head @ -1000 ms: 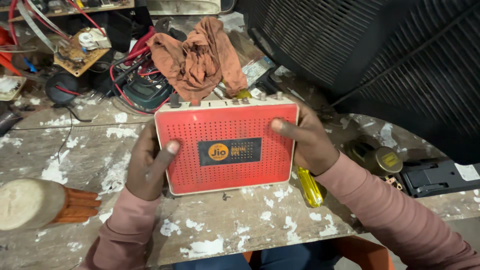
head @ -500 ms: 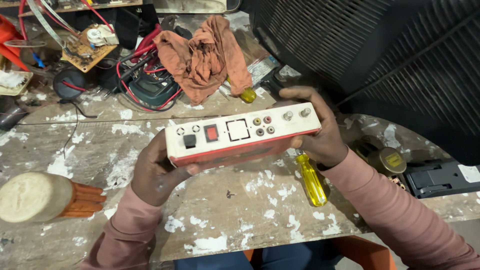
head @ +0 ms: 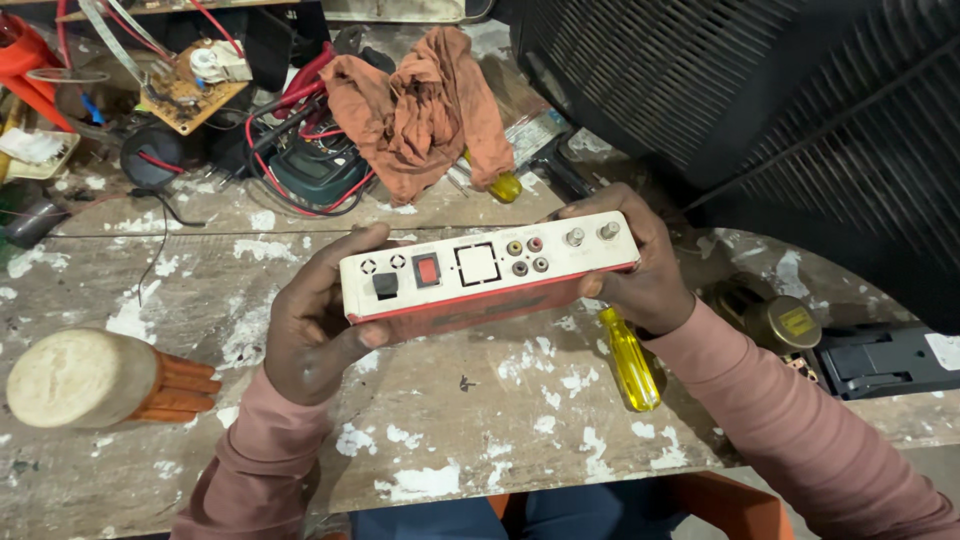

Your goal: The person uses a screwdriver to unscrew and open the casing of a red set-top box, then wipes the red top cover with a cloth. They reattach the cover onto the base, turn the unit over, and continue wiping the white bottom and sides with the cloth.

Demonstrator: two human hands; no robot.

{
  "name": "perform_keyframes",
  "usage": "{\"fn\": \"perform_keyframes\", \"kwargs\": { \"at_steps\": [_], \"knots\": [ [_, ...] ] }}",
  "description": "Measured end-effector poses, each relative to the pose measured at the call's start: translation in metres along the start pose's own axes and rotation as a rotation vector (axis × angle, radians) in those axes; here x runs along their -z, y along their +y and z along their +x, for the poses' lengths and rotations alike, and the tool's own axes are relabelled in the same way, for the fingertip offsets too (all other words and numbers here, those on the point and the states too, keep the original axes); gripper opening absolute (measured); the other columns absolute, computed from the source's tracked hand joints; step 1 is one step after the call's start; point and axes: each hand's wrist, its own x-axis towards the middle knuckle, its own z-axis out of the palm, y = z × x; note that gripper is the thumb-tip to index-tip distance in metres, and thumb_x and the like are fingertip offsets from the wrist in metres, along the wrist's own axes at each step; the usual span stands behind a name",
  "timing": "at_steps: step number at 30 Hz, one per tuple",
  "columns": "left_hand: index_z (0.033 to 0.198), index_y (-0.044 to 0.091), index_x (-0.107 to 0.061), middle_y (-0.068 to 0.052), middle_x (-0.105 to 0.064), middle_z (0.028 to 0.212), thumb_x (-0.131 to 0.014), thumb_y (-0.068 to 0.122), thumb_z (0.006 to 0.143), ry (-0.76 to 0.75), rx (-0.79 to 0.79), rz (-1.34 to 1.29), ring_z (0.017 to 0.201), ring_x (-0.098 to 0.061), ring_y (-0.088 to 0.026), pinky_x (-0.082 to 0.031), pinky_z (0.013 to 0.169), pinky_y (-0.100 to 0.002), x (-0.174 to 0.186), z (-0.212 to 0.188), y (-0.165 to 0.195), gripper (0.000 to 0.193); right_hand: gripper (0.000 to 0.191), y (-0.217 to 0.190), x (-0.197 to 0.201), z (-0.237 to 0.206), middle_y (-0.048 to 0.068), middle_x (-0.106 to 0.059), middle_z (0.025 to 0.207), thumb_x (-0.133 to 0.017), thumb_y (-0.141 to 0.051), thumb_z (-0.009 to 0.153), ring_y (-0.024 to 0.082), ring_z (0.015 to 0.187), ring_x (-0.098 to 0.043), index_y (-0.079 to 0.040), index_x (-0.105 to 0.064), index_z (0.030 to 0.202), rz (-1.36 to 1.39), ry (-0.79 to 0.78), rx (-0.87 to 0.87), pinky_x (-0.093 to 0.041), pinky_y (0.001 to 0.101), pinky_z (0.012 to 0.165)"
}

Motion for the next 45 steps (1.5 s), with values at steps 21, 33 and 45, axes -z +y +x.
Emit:
{"fn": "perform_keyframes", "kwargs": {
  "at_steps": [21,33,45],
  "knots": [
    [0.161,-0.002,-0.031,-0.017,-0.049,0.159,-0.073,0.016,0.097,-0.058,0.067,-0.172,0.143,-0.055,-0.024,-0.044,0.119,-0.040,0.006,-0.002,0.009,0.079,0.069,-0.001,-0.004,0.005,0.008,-0.064,0.123,-0.092,-0.038,0.083,0.017,0.119,-0.064,-0.002,-0.054,0.127,0.295,0.026,-0.118,-0.051,0.0355,0.107],
    [0.157,-0.009,-0.035,-0.020,-0.059,0.147,-0.062,0.000,0.097,-0.035,-0.026,0.156,0.139,-0.056,-0.025,-0.044,0.112,-0.032,-0.005,-0.001,0.011,0.066,0.068,-0.004,-0.005,0.011,0.010,-0.063,0.122,-0.089,-0.036,0.087,0.019,0.120,-0.063,-0.001,-0.050,0.130,0.439,0.050,-0.152,-0.049,0.0377,0.111],
    [0.151,-0.012,-0.045,-0.024,-0.065,0.139,-0.054,0.021,0.107,0.055,-0.235,0.357,0.128,-0.066,-0.026,-0.050,0.118,-0.035,-0.012,0.006,0.017,0.055,0.063,-0.001,-0.005,0.009,0.011,-0.063,0.122,-0.089,-0.032,0.087,0.019,0.119,-0.063,0.000,-0.052,0.127,0.409,0.023,-0.127,-0.050,0.0361,0.107]
  ]
}}
